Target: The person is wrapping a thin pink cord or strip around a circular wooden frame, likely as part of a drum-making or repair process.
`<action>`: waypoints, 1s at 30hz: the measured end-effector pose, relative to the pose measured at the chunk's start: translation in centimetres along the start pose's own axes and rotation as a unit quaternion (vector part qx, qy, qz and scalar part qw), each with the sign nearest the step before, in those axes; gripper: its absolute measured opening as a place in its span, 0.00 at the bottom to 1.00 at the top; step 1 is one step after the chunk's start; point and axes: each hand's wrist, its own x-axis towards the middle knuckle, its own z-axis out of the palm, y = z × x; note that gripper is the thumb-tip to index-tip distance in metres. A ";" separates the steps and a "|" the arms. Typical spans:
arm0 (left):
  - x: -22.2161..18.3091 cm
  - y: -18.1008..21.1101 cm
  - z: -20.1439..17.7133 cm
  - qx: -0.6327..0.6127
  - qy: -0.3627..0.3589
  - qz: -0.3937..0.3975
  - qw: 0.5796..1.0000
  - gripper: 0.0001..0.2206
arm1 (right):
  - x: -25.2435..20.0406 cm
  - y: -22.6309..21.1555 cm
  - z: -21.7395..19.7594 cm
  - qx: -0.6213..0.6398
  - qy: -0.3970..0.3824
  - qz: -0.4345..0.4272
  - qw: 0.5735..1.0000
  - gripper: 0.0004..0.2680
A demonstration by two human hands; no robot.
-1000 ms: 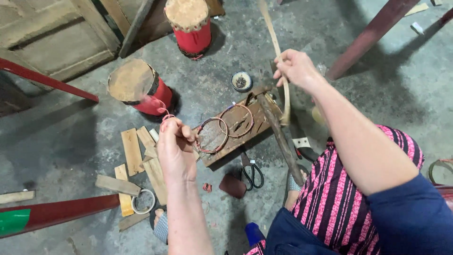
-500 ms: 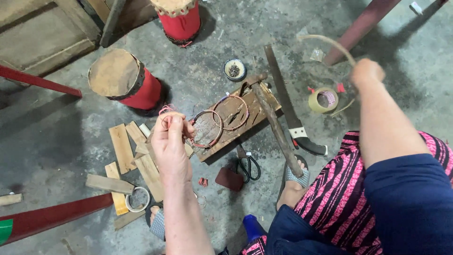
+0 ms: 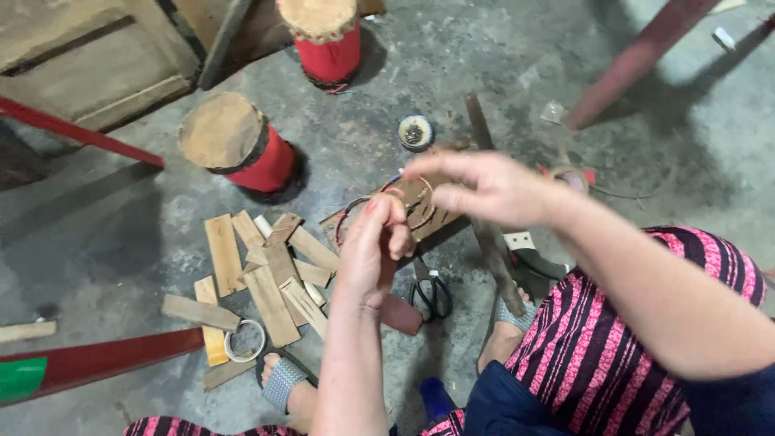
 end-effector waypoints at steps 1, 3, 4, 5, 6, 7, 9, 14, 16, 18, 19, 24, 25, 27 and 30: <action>0.0 -0.5 -0.4 -0.041 -0.016 -0.020 0.999 0.12 | -0.1 -1.1 1.6 0.064 -0.058 -0.027 0.996 0.17; 0.3 -0.3 -1.1 -0.049 -0.001 -0.012 0.999 0.12 | 0.7 0.8 3.5 0.094 -0.073 -0.044 0.992 0.18; 0.4 -0.3 -1.5 -0.059 0.008 -0.009 0.998 0.11 | 1.1 1.8 4.4 0.122 -0.082 -0.057 0.987 0.20; 0.4 -0.2 -1.7 -0.060 0.011 -0.004 0.998 0.11 | 1.3 2.0 4.5 0.120 -0.087 -0.060 0.987 0.20; 0.5 -0.2 -1.8 -0.051 0.017 -0.002 0.999 0.10 | 1.6 2.2 4.6 0.105 -0.098 -0.023 0.989 0.20; 0.4 -0.3 -1.9 -0.042 0.022 -0.003 0.999 0.10 | 1.6 2.5 4.8 0.090 -0.107 0.017 0.990 0.20; 0.2 0.2 -2.0 -0.032 0.031 0.002 0.999 0.10 | 2.1 3.5 4.8 0.056 -0.105 0.034 0.992 0.19; -0.1 1.9 -3.2 -0.008 -0.005 0.035 0.999 0.07 | 1.7 3.0 2.7 -0.100 -0.071 0.065 0.990 0.07; 0.3 2.4 -4.6 -0.064 0.030 0.028 0.997 0.08 | 0.7 0.4 -0.5 -0.199 -0.071 0.030 0.977 0.05; -0.4 3.0 -4.0 -0.100 0.027 0.030 0.994 0.11 | 0.6 -1.3 -4.7 -0.196 -0.044 0.084 0.976 0.07; -0.8 3.4 -3.8 -0.138 0.036 0.045 0.989 0.14 | 0.6 -2.3 -6.8 -0.193 -0.030 0.126 0.972 0.09; -1.1 2.8 -1.6 -0.072 0.007 0.021 0.997 0.14 | -1.8 13.2 -18.3 -0.125 0.210 0.118 0.962 0.11; -1.1 2.7 -1.2 -0.051 -0.004 0.001 0.999 0.13 | -1.7 18.2 -20.7 -0.094 0.270 0.046 0.957 0.08; -1.2 2.4 -0.6 -0.016 -0.027 -0.004 1.000 0.14 | -3.7 23.6 -23.1 -0.084 0.318 0.069 0.942 0.09; -1.7 1.3 -0.6 0.029 0.002 -0.022 0.999 0.15 | -7.6 32.2 -23.9 0.000 0.392 0.137 0.910 0.05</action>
